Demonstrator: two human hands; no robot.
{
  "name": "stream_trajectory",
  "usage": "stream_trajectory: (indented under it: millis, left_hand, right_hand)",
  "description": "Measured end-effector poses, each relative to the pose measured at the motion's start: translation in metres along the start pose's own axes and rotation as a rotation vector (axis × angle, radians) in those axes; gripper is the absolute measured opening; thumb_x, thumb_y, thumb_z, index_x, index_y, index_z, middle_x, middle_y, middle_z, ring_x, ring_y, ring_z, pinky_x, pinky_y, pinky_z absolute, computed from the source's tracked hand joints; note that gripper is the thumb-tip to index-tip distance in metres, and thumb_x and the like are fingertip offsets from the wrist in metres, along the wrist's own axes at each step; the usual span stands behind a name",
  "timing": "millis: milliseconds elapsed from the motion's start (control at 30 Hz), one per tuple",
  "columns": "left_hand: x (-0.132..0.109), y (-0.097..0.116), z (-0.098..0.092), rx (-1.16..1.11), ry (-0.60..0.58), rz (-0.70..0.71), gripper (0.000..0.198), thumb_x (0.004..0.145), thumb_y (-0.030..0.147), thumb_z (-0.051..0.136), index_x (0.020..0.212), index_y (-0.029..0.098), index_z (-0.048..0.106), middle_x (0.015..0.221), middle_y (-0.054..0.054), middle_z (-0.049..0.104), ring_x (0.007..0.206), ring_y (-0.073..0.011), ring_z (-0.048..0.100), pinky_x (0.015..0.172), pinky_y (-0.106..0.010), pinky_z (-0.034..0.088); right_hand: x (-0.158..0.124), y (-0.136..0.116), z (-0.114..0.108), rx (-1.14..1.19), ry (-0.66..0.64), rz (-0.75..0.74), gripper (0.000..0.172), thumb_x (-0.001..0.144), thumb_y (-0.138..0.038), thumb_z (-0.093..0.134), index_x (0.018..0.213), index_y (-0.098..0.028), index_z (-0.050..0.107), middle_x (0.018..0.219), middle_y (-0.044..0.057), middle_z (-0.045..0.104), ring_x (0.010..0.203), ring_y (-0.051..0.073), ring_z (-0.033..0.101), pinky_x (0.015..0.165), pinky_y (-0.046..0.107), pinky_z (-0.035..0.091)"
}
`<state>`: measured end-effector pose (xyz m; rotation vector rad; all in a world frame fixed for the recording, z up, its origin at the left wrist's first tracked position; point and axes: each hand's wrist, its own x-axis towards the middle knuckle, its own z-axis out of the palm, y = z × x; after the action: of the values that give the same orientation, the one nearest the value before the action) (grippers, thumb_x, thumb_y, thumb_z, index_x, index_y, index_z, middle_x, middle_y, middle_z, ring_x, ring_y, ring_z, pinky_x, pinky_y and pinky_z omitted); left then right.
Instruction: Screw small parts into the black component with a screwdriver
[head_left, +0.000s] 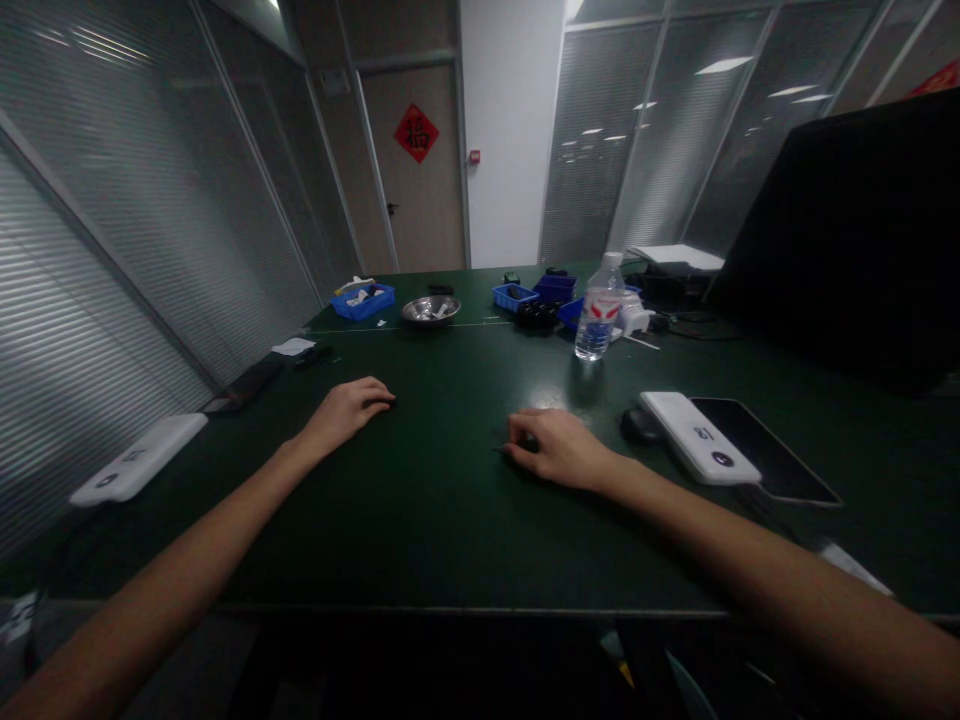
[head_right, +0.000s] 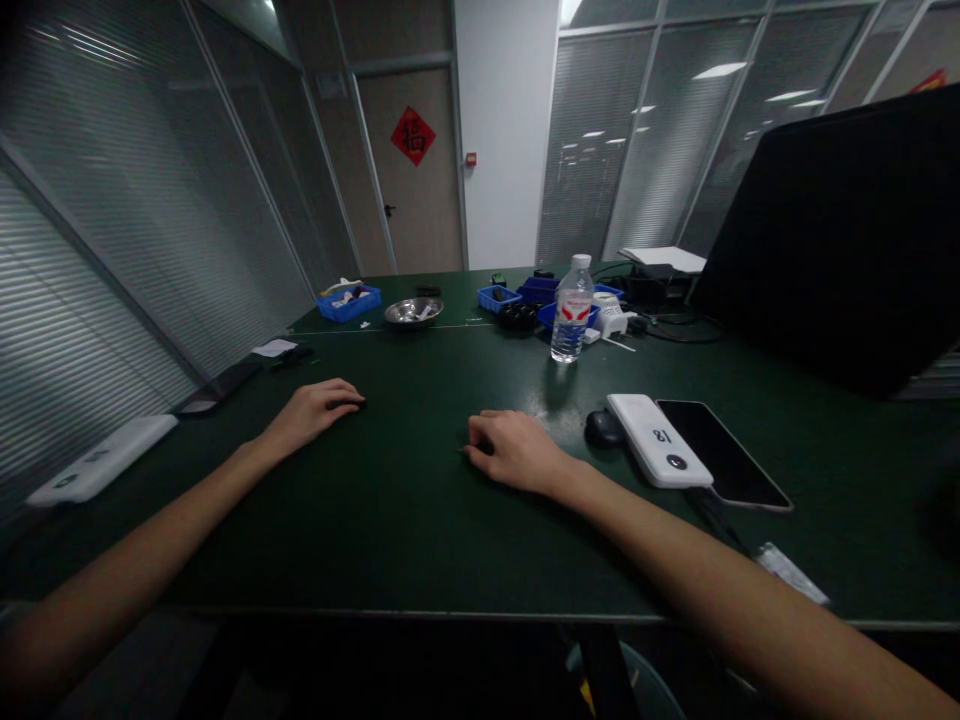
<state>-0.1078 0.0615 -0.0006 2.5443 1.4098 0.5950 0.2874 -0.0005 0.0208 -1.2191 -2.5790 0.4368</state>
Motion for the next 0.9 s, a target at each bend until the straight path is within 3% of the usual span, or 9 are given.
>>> stream_trajectory:
  millis: [467,667,767,900]
  left_hand:
    - [-0.0028,-0.0016,0.0062,-0.056,0.042,-0.132,0.031,0.097,0.035,0.056,0.123,0.026,0.07,0.12,-0.006,0.062,0.103,-0.0234,0.061,0.089,-0.041,0.054]
    - [-0.0013,-0.0057,0.0066,-0.203,0.102,-0.231,0.028,0.091,0.035,0.065,0.116,0.021,0.068,0.11,-0.005,0.068,0.097,-0.0215,0.065,0.086,-0.038,0.056]
    - [-0.0024,-0.0043,0.003,-0.136,0.099,-0.195,0.022,0.092,0.036,0.064,0.106,0.02,0.071,0.112,-0.006,0.068,0.098,-0.0219,0.065,0.087,-0.038,0.055]
    - [-0.0046,-0.0042,-0.0007,0.026,0.074,-0.122,0.022,0.097,0.035,0.057,0.109,0.021,0.071,0.116,-0.006,0.066,0.104,-0.0232,0.063,0.091,-0.04,0.053]
  right_hand:
    - [-0.0008,-0.0018,-0.0019,-0.005,0.006,-0.025,0.011,0.095,-0.03,0.061,0.095,-0.019,0.065,0.095,0.005,0.066,0.079,0.016,0.058,0.066,0.027,0.039]
    - [0.0002,0.0019,0.0018,-0.006,0.012,-0.023,0.013,0.094,-0.031,0.062,0.094,-0.019,0.065,0.095,0.004,0.066,0.078,0.015,0.058,0.065,0.027,0.038]
    - [-0.0003,0.0021,0.0025,-0.003,0.021,-0.032,0.014,0.095,-0.032,0.061,0.093,-0.019,0.064,0.095,0.004,0.066,0.077,0.015,0.058,0.064,0.027,0.038]
    - [-0.0002,0.0028,0.0029,0.011,0.016,-0.037,0.013,0.095,-0.032,0.061,0.094,-0.019,0.064,0.095,0.003,0.066,0.077,0.015,0.058,0.064,0.027,0.038]
